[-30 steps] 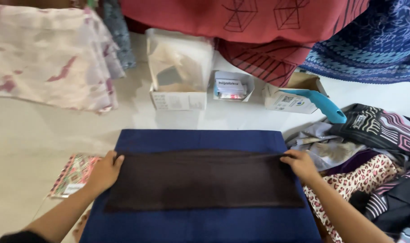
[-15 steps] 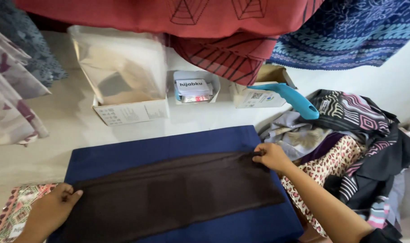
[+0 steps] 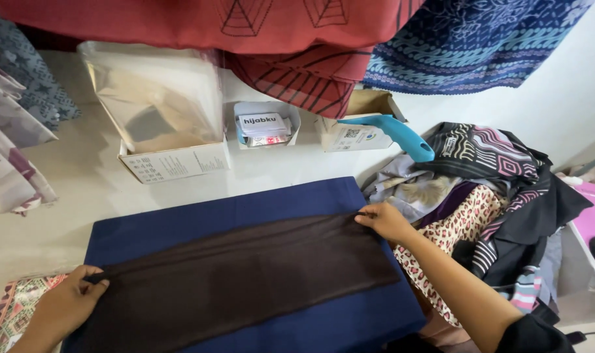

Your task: Folding a brown fabric garment and using a lint roller to clean it on a workspace on the floor.

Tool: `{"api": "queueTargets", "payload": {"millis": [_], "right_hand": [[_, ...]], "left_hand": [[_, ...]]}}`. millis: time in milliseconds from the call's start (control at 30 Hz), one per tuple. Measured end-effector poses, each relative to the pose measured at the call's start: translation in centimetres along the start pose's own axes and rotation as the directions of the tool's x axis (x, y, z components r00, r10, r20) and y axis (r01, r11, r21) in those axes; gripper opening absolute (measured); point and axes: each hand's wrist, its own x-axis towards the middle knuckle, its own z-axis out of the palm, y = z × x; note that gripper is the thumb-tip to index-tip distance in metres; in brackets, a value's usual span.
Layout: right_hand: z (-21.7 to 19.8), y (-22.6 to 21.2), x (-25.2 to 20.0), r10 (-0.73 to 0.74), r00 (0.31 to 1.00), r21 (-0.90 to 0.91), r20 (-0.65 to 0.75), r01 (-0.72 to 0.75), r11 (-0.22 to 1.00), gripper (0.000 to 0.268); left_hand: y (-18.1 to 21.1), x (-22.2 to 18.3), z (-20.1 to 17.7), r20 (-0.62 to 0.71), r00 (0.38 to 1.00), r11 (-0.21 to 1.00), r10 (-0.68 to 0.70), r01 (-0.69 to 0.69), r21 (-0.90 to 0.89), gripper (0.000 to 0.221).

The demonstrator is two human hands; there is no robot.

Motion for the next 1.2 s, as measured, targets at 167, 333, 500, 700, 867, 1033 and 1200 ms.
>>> {"api": "queueTargets", "payload": {"millis": [167, 333, 500, 700, 867, 1033, 1200], "right_hand": [[0.4, -0.1, -0.3, -0.011, 0.998, -0.038, -0.055, 0.009, 0.999, 0.019], [0.4, 2.2, 0.0, -0.23, 0.973, 0.003, -0.015, 0.23, 0.973, 0.019], [0.4, 3.6, -0.6, -0.329, 0.943, 0.211, 0.052, 0.311, 0.927, 0.02], [0.7, 2.5, -1.1, -0.14, 0.99, 0.261, -0.014, 0.138, 0.955, 0.024], [1.6, 0.9, -0.9, 0.03, 0.982, 0.015, -0.186, -0.028, 1.0, 0.016], [3.0, 2.5, 1.7, 0.083, 0.957, -0.233, -0.277, -0.151, 0.961, 0.019], [2.5, 4.6, 2.6, 0.088, 0.969, -0.217, -0.233, -0.14, 0.966, 0.032]], "left_hand": [[-0.4, 1.2, 0.5, -0.007, 1.0, 1.0, 0.014, -0.014, -0.009, 0.049], [0.7, -0.4, -0.4, 0.002, 1.0, 1.0, -0.019, 0.019, -0.019, 0.043], [0.7, -0.2, -0.1, -0.01, 0.999, 0.995, -0.034, 0.035, 0.089, 0.046], [1.4, -1.0, -0.4, -0.033, 0.999, 0.996, -0.04, 0.043, 0.08, 0.044], [1.8, -1.1, -0.5, -0.032, 0.998, 0.995, -0.049, 0.052, 0.089, 0.044], [0.8, -0.4, 0.4, -0.084, 0.996, 0.999, 0.007, -0.01, -0.043, 0.044], [0.2, 1.6, 2.0, -0.115, 0.993, 0.983, 0.015, -0.035, -0.178, 0.056]]}}
